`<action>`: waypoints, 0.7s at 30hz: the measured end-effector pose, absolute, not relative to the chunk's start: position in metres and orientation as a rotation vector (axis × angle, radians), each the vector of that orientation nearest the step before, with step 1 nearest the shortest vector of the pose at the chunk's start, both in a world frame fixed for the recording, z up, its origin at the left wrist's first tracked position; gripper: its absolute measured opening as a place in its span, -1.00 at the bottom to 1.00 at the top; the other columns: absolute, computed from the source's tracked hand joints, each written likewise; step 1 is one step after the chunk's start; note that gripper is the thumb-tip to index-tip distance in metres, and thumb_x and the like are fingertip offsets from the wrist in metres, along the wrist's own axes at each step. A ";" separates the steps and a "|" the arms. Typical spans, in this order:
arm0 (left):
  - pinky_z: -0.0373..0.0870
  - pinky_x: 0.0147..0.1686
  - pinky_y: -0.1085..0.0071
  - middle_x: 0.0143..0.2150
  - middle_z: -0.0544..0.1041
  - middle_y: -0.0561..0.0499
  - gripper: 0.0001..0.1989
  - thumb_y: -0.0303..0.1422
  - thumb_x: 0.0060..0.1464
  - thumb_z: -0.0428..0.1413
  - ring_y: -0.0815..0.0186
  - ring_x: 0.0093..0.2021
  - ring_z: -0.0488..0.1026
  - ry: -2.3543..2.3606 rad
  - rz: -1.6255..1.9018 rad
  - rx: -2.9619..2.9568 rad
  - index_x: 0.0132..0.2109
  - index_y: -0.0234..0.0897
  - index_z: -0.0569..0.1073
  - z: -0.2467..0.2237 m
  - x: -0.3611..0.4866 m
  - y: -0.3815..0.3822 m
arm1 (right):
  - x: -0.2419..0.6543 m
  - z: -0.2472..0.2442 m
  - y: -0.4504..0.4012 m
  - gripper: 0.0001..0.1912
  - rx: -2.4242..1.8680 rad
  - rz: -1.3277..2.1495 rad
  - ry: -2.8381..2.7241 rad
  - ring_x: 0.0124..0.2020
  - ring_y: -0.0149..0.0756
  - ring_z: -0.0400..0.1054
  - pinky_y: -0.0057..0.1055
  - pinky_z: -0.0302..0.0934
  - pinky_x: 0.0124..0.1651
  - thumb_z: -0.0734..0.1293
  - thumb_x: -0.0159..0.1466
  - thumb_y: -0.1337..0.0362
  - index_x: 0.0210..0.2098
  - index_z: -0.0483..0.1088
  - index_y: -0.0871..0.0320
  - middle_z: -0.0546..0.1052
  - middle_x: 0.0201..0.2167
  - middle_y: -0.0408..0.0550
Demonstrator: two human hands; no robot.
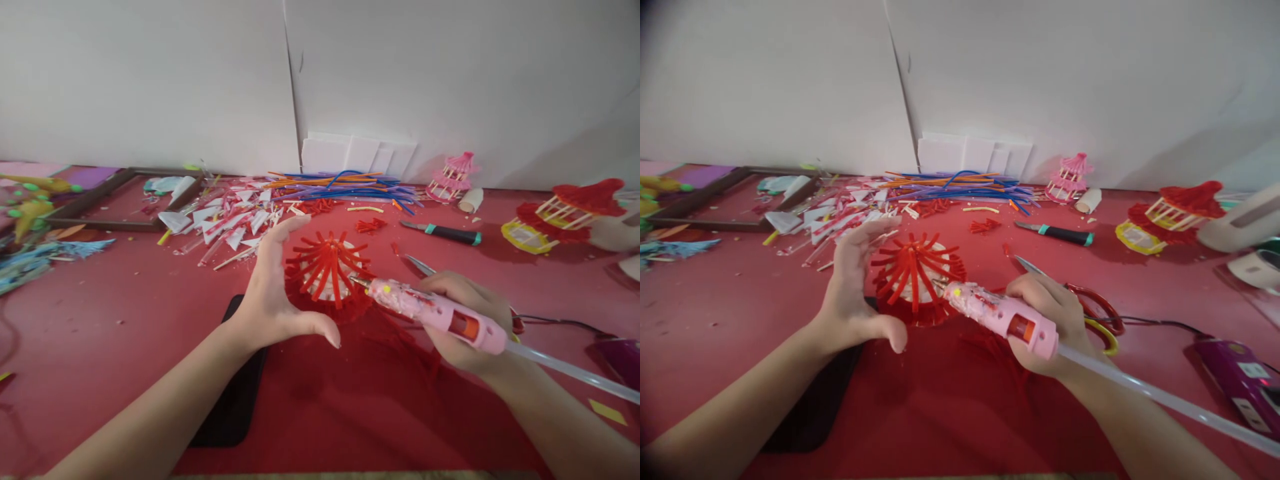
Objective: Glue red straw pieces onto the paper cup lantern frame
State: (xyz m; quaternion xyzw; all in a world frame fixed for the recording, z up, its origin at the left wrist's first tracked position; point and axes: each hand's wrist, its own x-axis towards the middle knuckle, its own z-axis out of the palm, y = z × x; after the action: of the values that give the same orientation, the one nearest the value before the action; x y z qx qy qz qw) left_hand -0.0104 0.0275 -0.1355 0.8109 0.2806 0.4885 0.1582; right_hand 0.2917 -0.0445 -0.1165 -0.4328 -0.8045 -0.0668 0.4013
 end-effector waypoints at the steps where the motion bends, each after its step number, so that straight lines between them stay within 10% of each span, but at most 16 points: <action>1: 0.16 0.42 -0.36 0.43 0.20 -0.40 0.39 0.38 -0.34 0.37 -0.31 0.45 0.23 0.796 1.411 2.329 0.52 -0.09 0.03 -0.137 -0.009 0.029 | 0.291 -0.115 -0.045 -0.87 -1.095 -0.175 -2.033 -0.49 -0.20 0.53 -0.33 0.36 -0.46 0.35 0.27 0.39 -0.25 0.41 0.01 0.61 -0.45 -0.08; 14: 0.65 -0.04 -0.07 0.28 0.24 -0.33 0.18 0.24 -0.07 0.37 -0.13 0.20 0.46 0.797 1.345 2.403 0.47 0.00 -0.10 -0.137 -0.006 0.030 | 0.289 -0.106 -0.046 -0.85 -1.127 -0.243 -2.034 -0.62 -0.32 0.38 -0.42 0.24 -0.58 0.30 0.28 0.41 -0.34 0.32 0.02 0.51 -0.56 -0.14; 21: 0.49 0.17 -0.31 0.27 0.26 -0.32 0.06 0.20 0.05 0.34 -0.18 0.25 0.41 0.839 1.336 2.380 0.45 -0.02 -0.05 -0.142 -0.008 0.029 | 0.293 -0.108 -0.047 -0.82 -1.113 -0.250 -2.050 -0.60 -0.34 0.38 -0.44 0.26 -0.55 0.30 0.25 0.46 -0.33 0.32 0.02 0.50 -0.57 -0.17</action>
State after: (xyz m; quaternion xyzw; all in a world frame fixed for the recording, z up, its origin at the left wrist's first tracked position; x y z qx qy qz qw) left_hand -0.0080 0.0295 -0.1417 0.8249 0.2907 0.4633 0.1427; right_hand 0.2925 -0.0469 -0.1082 -0.4375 -0.8055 -0.0983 0.3875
